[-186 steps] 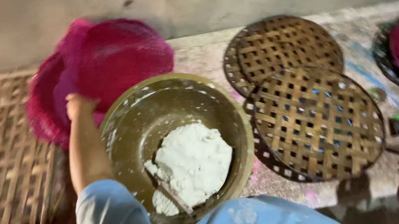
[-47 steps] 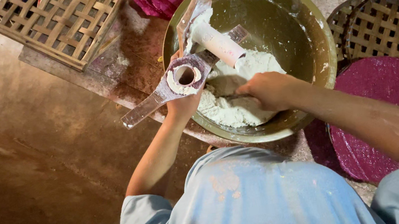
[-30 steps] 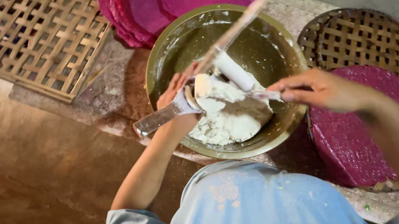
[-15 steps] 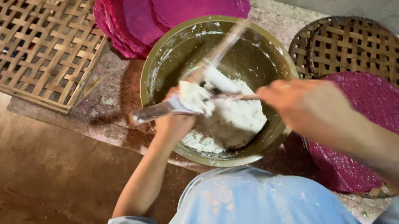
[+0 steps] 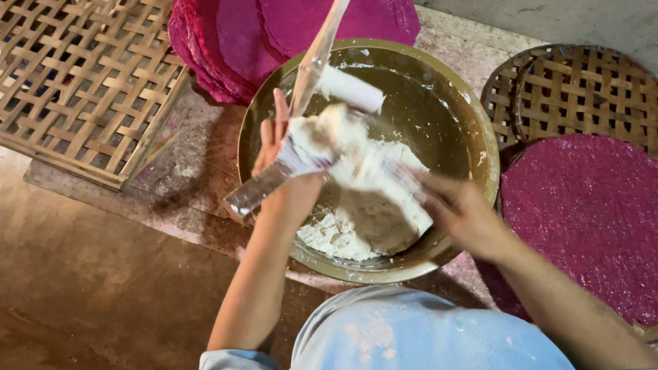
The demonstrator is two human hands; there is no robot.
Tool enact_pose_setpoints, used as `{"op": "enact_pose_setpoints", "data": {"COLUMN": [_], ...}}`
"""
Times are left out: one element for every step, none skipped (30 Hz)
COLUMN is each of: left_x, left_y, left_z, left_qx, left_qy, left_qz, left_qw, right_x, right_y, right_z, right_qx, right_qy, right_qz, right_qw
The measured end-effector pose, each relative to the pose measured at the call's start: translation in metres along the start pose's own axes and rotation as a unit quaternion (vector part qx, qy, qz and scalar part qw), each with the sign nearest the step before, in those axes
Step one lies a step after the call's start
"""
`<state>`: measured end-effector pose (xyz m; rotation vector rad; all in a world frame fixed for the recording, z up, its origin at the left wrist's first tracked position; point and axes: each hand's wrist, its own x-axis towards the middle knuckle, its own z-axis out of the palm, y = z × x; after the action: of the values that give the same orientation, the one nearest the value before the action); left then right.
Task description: The person scoops white dough from a large basin into a handheld wooden noodle press, then squeezes the press over round pink trays to extrude noodle strands into circular nests, refilling the press from the basin and stacking filled trays.
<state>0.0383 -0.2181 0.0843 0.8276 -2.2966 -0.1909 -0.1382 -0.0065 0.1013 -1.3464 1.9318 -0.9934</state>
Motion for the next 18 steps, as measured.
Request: {"op": "enact_pose_setpoints", "data": {"left_x": [-0.001,-0.002,-0.003,-0.004,-0.005,-0.005,-0.004,-0.005,-0.007,-0.008,-0.010,-0.013,-0.016,-0.021,-0.028,-0.031,-0.034,-0.039], "left_y": [0.001,0.003,0.004,0.004,0.002,-0.003,-0.009,-0.015,-0.021,-0.028,-0.033,-0.036,-0.037,-0.034,-0.028,-0.022,-0.016,-0.011], "left_z": [0.003,0.008,0.012,0.016,0.020,0.022,0.024,0.024,0.024,0.024,0.023,0.023,0.023,0.026,0.029,0.032,0.035,0.036], "left_qx": [-0.007,0.000,0.007,0.014,-0.013,-0.040,-0.068,-0.066,-0.064,-0.061,-0.068,-0.075,-0.081,-0.065,-0.051,-0.035,-0.049,-0.063], "left_qy": [-0.018,-0.004,0.011,0.027,0.027,0.027,0.027,0.032,0.036,0.040,0.041,0.042,0.042,0.007,-0.031,-0.064,-0.085,-0.108], "left_qz": [-0.017,-0.003,0.012,0.027,0.012,-0.002,-0.017,-0.036,-0.054,-0.070,-0.031,0.007,0.047,0.052,0.054,0.057,0.051,0.044], "left_qw": [1.000,1.000,1.000,0.999,0.999,0.999,0.997,0.997,0.996,0.995,0.996,0.996,0.995,0.996,0.997,0.996,0.994,0.991], "right_x": [0.006,0.010,0.013,0.013,0.011,0.006,0.002,0.000,0.000,0.004,0.010,0.018,0.030,0.039,0.042,0.043,0.045,0.044], "right_y": [-0.001,-0.002,-0.003,-0.005,-0.008,-0.012,-0.018,-0.025,-0.034,-0.044,-0.055,-0.066,-0.076,-0.084,-0.090,-0.094,-0.096,-0.096], "right_z": [-0.001,0.003,0.011,0.019,0.024,0.027,0.027,0.019,0.004,-0.013,-0.031,-0.048,-0.058,-0.067,-0.070,-0.062,-0.047,-0.035], "right_qx": [0.019,-0.014,-0.046,-0.079,-0.067,-0.056,-0.045,-0.057,-0.067,-0.076,-0.152,-0.227,-0.267,-0.304,-0.339,-0.414,-0.487,-0.553], "right_qy": [0.033,0.036,0.039,0.042,0.037,0.031,0.025,-0.014,-0.054,-0.093,-0.120,-0.146,-0.170,-0.194,-0.220,-0.222,-0.220,-0.217], "right_qz": [-0.041,-0.028,-0.014,-0.002,-0.039,-0.077,-0.114,-0.047,0.021,0.089,0.164,0.238,0.192,0.149,0.107,0.048,-0.013,-0.073], "right_qw": [0.998,0.999,0.998,0.996,0.996,0.995,0.992,0.997,0.996,0.989,0.967,0.933,0.929,0.921,0.908,0.882,0.845,0.801]}}
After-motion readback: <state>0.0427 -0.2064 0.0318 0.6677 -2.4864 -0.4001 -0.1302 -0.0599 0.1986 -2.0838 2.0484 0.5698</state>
